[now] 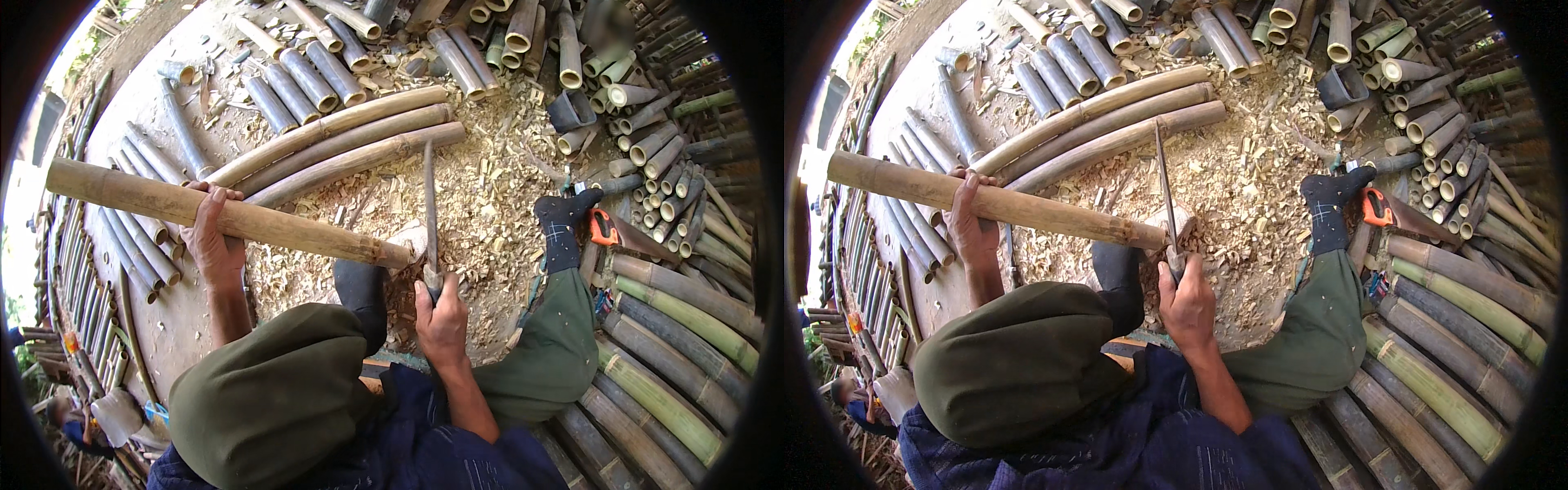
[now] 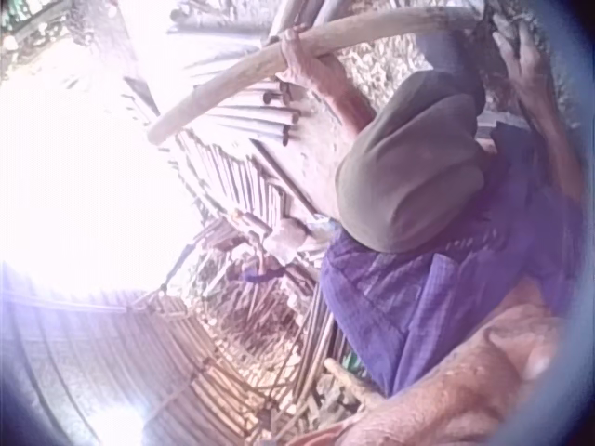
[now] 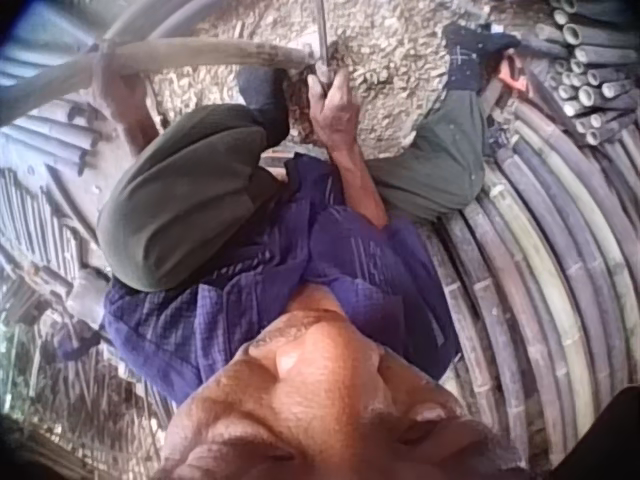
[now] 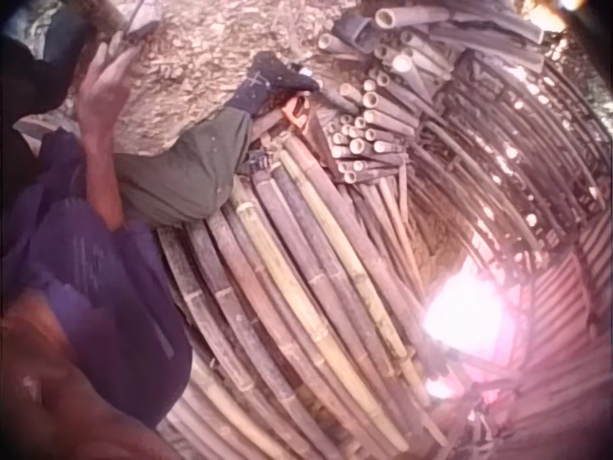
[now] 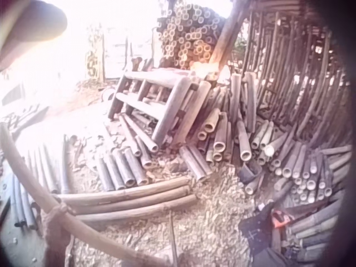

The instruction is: The person sits on the ground and uses a knife to shave the surface of a bamboo pole. They hold the pole with one hand and scrape the surface with the knife in the other, creating wood shavings. The person rotates the pole to work on different sides.

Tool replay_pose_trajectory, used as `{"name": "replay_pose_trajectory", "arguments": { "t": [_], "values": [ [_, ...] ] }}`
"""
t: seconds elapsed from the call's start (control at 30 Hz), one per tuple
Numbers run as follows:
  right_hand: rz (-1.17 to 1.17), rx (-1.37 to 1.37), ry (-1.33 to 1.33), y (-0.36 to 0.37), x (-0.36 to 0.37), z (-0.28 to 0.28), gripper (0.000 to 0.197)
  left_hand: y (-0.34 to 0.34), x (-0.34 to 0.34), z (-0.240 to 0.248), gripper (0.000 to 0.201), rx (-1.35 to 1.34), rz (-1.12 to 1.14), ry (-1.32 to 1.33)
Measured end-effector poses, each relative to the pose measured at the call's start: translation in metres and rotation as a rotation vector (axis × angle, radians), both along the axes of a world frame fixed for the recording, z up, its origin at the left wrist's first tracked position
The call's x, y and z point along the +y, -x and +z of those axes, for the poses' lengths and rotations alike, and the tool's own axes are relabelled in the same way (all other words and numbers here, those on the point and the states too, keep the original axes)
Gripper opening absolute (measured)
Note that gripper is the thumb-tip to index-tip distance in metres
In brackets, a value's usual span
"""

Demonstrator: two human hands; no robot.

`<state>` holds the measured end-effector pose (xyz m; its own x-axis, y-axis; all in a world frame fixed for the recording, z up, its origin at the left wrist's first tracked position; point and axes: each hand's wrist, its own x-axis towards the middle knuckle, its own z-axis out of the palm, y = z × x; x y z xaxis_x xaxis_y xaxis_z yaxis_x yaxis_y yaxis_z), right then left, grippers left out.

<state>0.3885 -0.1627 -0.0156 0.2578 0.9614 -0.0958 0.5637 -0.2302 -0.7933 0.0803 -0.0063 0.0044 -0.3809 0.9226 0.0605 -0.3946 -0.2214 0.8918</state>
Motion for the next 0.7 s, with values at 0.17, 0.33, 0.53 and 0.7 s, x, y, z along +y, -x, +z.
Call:
{"name": "replay_pose_trajectory", "arguments": {
  "t": [0.17,0.33,0.53,0.7],
  "values": [
    [0.068,-0.222,0.409,-0.002,-0.006,-0.067,0.027,-0.009,-0.001,0.016,0.034,0.041,-0.014,-0.001],
    [0.049,-0.061,0.229,0.006,0.002,-0.005,0.028,-0.014,-0.008,0.024,0.024,0.04,0.22,0.135],
    [0.01,-0.09,0.111,-0.004,-0.017,-0.063,0.032,-0.025,-0.005,0.033,0.029,0.069,0.217,0.111],
    [0.073,-0.06,0.357,-0.009,-0.001,-0.03,0.034,-0.015,-0.009,0.032,0.031,0.021,0.165,0.061]
  ]
}}
